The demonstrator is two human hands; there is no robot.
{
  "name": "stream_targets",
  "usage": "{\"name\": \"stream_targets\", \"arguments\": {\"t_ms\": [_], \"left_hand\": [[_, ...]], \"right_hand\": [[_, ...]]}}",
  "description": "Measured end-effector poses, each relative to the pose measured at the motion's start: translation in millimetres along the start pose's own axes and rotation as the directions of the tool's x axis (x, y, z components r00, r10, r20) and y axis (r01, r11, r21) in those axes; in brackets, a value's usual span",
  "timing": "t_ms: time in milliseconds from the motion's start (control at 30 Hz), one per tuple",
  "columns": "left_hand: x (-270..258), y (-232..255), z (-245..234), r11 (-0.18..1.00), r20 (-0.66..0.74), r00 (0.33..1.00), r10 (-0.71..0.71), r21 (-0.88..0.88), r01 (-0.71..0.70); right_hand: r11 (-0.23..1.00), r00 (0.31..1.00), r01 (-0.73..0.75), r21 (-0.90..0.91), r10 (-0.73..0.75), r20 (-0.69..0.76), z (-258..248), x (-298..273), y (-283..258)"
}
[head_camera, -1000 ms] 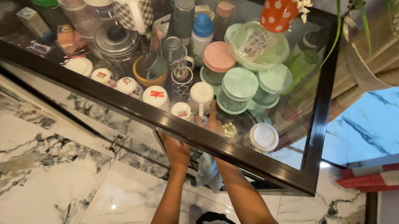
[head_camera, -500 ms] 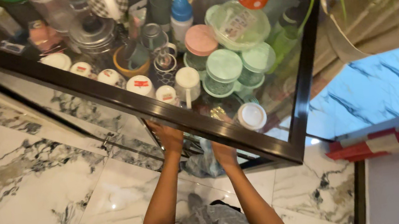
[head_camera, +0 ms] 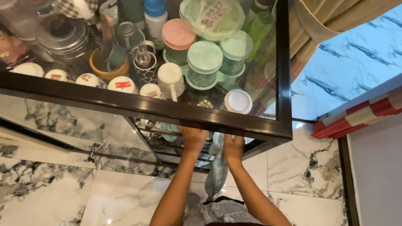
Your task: The person wipes multiple mugs with a cloth and organizes several containers and items inside a glass display cabinet.
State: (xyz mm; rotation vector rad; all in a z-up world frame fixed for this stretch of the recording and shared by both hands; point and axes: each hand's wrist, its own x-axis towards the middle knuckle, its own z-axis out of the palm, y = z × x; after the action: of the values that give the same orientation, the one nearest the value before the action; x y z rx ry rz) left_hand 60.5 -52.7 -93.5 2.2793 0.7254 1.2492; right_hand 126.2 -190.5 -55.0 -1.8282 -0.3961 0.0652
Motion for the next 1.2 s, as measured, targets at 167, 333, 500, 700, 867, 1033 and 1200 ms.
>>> {"name": "stream_targets", "arguments": {"t_ms": [167, 333, 500, 700, 867, 1033, 1200], "left_hand": [[-14, -10, 1, 0.994, -0.014, 0.997, -0.081, -0.074, 0.079], [-12, -31, -30, 0.975, -0.063, 0.973, -0.222, -0.035, 0.221], [3, -43, -59, 0.955, -0.016, 0.956, -0.294, -0.047, 0.293], [10, -49, -74, 0.963, -0.058, 0.965, -0.258, -0.092, 0.252], [9, -53, -71, 0.968, -0.065, 0.967, -0.245, -0.081, 0.240], [24, -34, -119, 0.955, 0.155, 0.957, -0.244, -0.135, 0.265], [85, 30, -268, 0.922, 0.838, 0.496, -0.226, 0.020, 0.386]], "right_hand": [[0.998, 0.997, 0.064, -0.001, -0.064, 0.047, 12, -6, -13], [0.995, 0.987, 0.100, -0.007, -0.099, 0.123, 40, -25, -46], [0.998, 0.962, 0.067, -0.014, -0.060, 0.267, 61, -42, -80], [0.998, 0.956, 0.055, -0.033, -0.043, 0.291, 85, -38, -73], [0.993, 0.946, 0.107, -0.052, -0.086, 0.312, 83, -35, -86], [0.932, 0.924, 0.268, 0.244, -0.320, 0.209, 56, -60, -118], [0.899, 0.903, 0.248, 0.362, -0.349, 0.250, 36, -94, -107]]}}
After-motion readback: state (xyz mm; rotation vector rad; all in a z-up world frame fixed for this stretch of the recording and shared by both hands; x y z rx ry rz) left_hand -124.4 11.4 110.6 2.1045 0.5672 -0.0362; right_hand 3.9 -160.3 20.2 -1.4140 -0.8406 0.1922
